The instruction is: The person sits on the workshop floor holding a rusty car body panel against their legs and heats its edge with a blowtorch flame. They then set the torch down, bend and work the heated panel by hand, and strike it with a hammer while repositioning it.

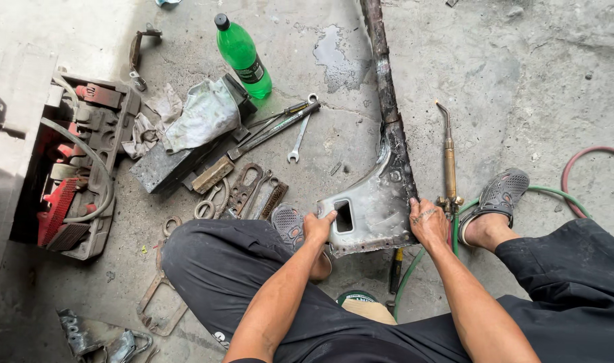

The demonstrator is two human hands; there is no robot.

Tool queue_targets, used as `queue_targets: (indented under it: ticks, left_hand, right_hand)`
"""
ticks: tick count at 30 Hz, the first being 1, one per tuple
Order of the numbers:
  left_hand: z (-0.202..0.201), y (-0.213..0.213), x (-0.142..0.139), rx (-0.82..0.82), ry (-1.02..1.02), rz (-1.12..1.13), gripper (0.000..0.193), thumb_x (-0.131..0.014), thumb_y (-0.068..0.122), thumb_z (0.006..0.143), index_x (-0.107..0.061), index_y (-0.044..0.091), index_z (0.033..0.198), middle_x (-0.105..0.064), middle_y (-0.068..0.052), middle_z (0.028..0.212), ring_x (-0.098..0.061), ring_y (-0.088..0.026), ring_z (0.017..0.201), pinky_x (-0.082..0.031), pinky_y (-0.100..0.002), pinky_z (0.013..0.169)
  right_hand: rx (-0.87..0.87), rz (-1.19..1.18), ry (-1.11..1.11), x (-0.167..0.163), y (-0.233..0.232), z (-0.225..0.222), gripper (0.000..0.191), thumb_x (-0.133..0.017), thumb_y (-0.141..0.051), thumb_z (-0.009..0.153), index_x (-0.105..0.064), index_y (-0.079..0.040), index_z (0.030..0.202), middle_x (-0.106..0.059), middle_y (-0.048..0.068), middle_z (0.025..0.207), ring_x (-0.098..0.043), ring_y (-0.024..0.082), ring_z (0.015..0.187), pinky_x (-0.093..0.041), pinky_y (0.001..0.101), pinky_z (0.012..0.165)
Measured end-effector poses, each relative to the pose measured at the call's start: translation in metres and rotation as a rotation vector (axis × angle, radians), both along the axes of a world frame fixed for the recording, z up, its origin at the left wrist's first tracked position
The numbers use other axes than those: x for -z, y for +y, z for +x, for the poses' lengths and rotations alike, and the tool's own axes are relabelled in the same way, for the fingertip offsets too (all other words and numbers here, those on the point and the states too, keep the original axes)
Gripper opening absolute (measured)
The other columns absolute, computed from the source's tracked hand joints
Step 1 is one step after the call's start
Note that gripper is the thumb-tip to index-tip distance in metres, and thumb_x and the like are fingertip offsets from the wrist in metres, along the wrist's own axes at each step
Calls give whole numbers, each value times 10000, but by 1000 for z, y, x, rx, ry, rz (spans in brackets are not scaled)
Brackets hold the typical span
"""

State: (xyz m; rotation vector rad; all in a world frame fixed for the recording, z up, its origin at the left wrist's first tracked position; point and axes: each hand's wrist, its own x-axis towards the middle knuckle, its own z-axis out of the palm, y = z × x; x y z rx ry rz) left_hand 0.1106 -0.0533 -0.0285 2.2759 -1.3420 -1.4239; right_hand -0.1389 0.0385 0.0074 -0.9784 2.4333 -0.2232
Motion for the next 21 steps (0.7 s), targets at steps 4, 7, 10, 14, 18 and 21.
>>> queue_targets:
  ticks: [4,7,10,14,18,21]
  left_hand:
    - [-5,0,-7,-43,-42,-6,654,-847,466,738,-711,-93,1048,-739,-307,1031,-746,-416,982,-569,-494,885]
    - [-10,-3,-12,-37,-131,-4,646,-871,470,715,-715,-62,1046,-703,-303,1073,-689,-452,1038,-529,-525,921]
    - [-19,-5,-15,-76,-101,-93,648,-862,456,700,-695,-78,1027,-716,-314,1038,-707,-459,1014,-542,-517,921]
    - [-19,-2,-11,-52,-156,-145,646,-852,487,718,-714,-71,1013,-710,-330,1036,-685,-486,1019,-530,-529,919]
    - [-2,-2,3,-62,-141,-204,662,-848,499,712,-711,-76,1011,-715,-328,1009,-699,-476,990,-533,-523,903]
    - [6,-5,8,-4,-184,-199,656,-818,513,760,-705,-70,1039,-712,-328,1030,-689,-486,1001,-530,-536,907]
  right_hand:
    - [-4,31,22,-2,-2,-2,527,-462,-503,1056,-708,-41,997,-717,300,962,-673,528,938,-532,616,825]
    - [-11,-12,60,0,-5,-3,482,-485,-477,1018,-719,-55,1006,-699,318,960,-666,538,926,-529,615,826]
    - [-29,4,51,-4,-8,-8,493,-475,-475,1034,-698,-38,989,-710,307,929,-678,523,928,-538,607,832]
    - [-88,-41,107,-8,-8,-17,471,-491,-446,1036,-702,-35,947,-705,309,919,-675,533,902,-540,611,812]
    - [-125,-69,117,-6,-2,-9,496,-491,-447,1054,-683,-11,918,-695,317,874,-676,530,860,-542,606,786]
    - [-84,-72,43,8,0,10,515,-465,-450,1069,-676,-5,916,-692,313,853,-680,520,836,-544,600,771]
